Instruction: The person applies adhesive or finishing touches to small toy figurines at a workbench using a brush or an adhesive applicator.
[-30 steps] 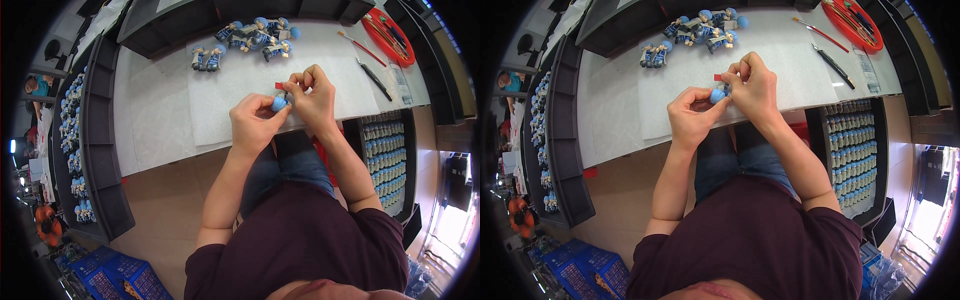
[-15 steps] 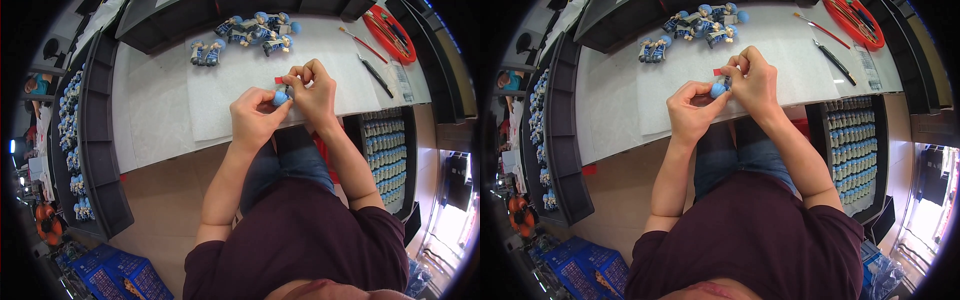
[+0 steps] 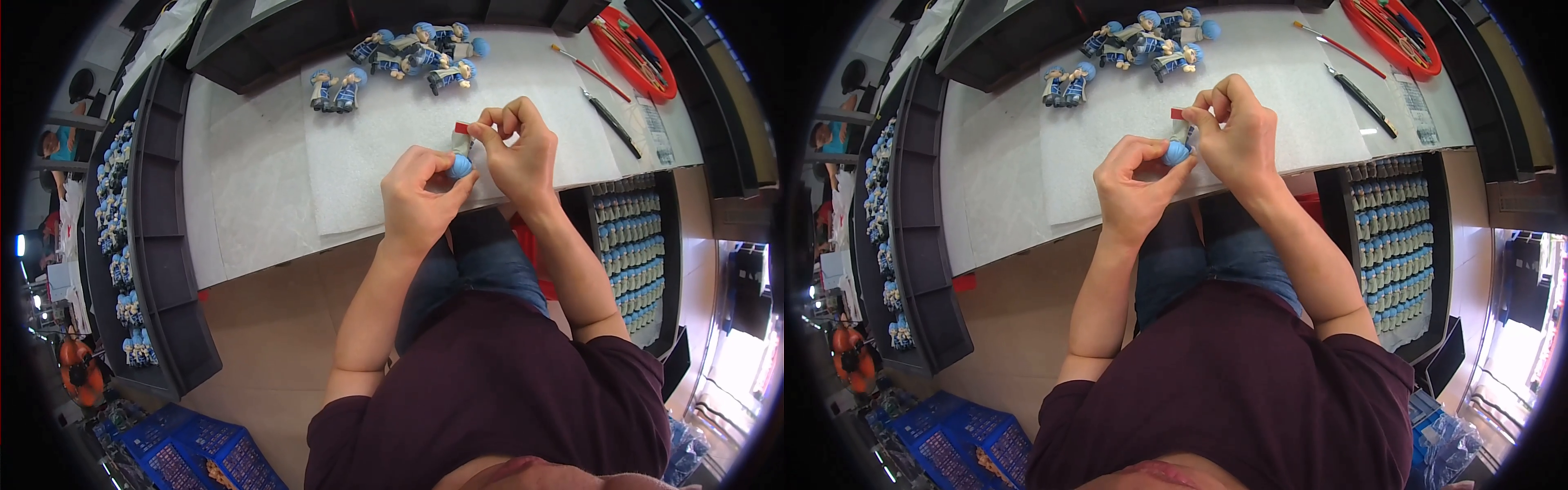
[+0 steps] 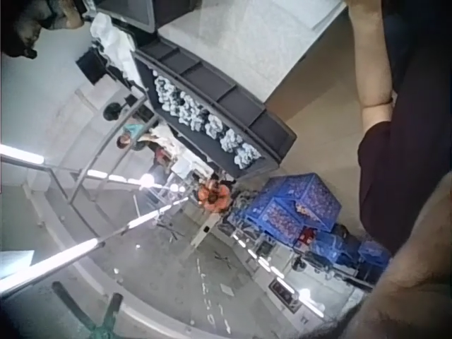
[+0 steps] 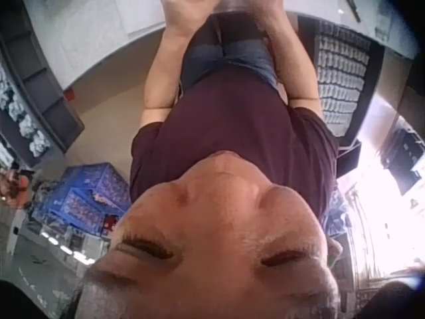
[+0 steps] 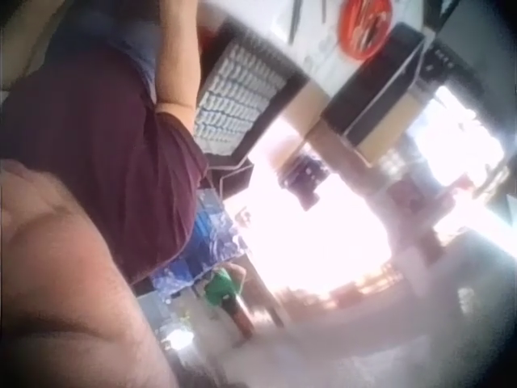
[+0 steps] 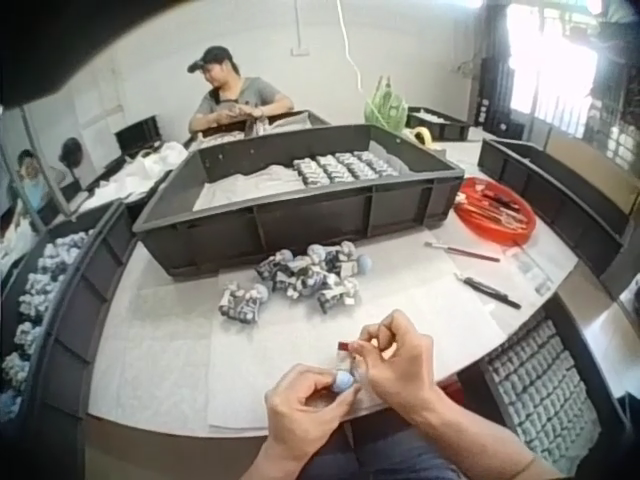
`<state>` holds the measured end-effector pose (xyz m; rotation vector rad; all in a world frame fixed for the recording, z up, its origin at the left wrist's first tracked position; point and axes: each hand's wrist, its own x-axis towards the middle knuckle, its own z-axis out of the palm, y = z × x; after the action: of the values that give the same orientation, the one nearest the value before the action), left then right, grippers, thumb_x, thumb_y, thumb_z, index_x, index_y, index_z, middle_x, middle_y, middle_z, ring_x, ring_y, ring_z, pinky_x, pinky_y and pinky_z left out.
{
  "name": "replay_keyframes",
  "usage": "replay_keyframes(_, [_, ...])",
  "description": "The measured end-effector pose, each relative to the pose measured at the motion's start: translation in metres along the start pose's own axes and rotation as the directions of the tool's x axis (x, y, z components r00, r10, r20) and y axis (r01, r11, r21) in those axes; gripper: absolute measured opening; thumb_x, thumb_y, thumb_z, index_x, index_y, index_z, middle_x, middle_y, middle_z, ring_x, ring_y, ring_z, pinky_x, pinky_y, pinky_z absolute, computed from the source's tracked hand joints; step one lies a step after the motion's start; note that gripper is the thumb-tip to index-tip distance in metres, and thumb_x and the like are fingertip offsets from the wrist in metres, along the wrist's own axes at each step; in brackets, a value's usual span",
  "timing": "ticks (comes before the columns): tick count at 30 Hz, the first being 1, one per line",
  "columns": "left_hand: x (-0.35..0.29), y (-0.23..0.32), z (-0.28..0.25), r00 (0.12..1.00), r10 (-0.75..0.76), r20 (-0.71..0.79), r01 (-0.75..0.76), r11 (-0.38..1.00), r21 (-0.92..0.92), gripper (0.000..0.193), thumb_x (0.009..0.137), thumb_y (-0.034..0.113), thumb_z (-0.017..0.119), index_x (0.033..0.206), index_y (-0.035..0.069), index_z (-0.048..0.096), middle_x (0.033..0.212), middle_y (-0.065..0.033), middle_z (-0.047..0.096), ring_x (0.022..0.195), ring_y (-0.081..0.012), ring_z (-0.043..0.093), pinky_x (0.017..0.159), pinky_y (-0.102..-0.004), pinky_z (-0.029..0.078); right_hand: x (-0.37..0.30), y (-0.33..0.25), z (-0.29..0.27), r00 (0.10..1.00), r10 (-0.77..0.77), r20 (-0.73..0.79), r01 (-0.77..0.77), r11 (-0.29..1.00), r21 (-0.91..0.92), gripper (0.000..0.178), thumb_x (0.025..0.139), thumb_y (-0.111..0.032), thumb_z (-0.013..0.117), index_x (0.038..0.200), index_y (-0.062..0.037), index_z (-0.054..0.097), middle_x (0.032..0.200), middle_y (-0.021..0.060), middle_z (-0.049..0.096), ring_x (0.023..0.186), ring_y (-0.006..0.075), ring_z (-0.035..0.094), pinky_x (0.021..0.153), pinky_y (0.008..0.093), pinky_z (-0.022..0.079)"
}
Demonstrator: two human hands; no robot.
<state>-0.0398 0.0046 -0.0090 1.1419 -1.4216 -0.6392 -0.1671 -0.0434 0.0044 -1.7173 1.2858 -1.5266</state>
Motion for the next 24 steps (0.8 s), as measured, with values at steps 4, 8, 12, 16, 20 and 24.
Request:
replay_keyframes(4, [-0.002,-0.001,0.003,0.973,0.231,0.014,-0.232,0.968,0.097,0.023,0.061,-0.001,0.074,0.079,-0.001,0.061,0.077,-0.0101,0.057,0.067,-0.0232,0.058,0.057,-0.0301,0.048,-0.011,-0.009,-0.008,0.996,-0.044,0.077,0.049,0.997,-0.065,0.03,0.068,0.005,0.068,0.068,-0.0029,0.039,0.061,0.009,0.056,0.053,0.014,0.053,0.05,0.0261,0.043])
replay_keyframes(8, [-0.001,-0.003,0.009,0.959,0.28,0.036,-0.282,0.949,0.143,0.025,0.059,-0.003,0.073,0.081,0.0,0.061,0.077,-0.0091,0.055,0.068,-0.0245,0.056,0.057,-0.0324,0.046,0.001,-0.003,-0.003,0.998,-0.036,0.049,0.043,0.987,-0.153,0.028,0.068,0.006,0.067,0.069,-0.0024,0.04,0.059,0.0084,0.053,0.052,0.0139,0.052,0.049,0.026,0.043])
replay_keyframes(12, [-0.001,-0.004,0.012,0.943,0.327,0.052,-0.331,0.925,0.185,0.025,0.061,-0.005,0.074,0.083,-0.001,0.064,0.08,-0.0091,0.058,0.066,-0.0186,0.059,0.056,-0.0271,0.05,0.002,-0.01,-0.01,0.995,-0.099,0.028,0.102,0.985,-0.137,0.028,0.068,0.006,0.066,0.068,-0.0028,0.039,0.059,0.0087,0.053,0.052,0.015,0.052,0.049,0.0262,0.043])
replay_keyframes(16, [-0.002,-0.001,0.012,0.948,0.316,0.043,-0.318,0.93,0.182,0.024,0.061,-0.005,0.073,0.083,0.0,0.064,0.079,-0.0089,0.059,0.066,-0.0179,0.059,0.056,-0.0258,0.049,-0.005,-0.003,-0.011,0.994,-0.045,0.102,0.055,0.994,-0.098,0.028,0.069,0.007,0.065,0.068,-0.0028,0.039,0.059,0.0095,0.054,0.051,0.0159,0.051,0.049,0.0267,0.043])
replay_keyframes(20, [0.001,-0.001,0.011,0.954,0.297,0.033,-0.299,0.94,0.166,0.022,0.062,-0.004,0.074,0.081,0.0,0.064,0.078,-0.0085,0.059,0.066,-0.0167,0.059,0.056,-0.0249,0.049,0.01,0.01,-0.007,0.995,-0.097,0.015,0.098,0.981,-0.17,0.027,0.07,0.007,0.065,0.068,-0.0024,0.039,0.059,0.0091,0.053,0.055,0.0148,0.057,0.049,0.026,0.044])
replay_keyframes(24, [-0.004,0.001,0.01,0.979,0.205,-0.002,-0.203,0.974,0.104,0.023,0.06,-0.002,0.076,0.08,-0.001,0.064,0.077,-0.0087,0.06,0.065,-0.0146,0.059,0.056,-0.0234,0.049,-0.009,-0.009,-0.017,0.996,-0.077,0.043,0.08,0.995,-0.064,0.027,0.07,0.007,0.065,0.069,-0.0021,0.04,0.059,0.0084,0.053,0.059,0.0152,0.059,0.049,0.0243,0.043])
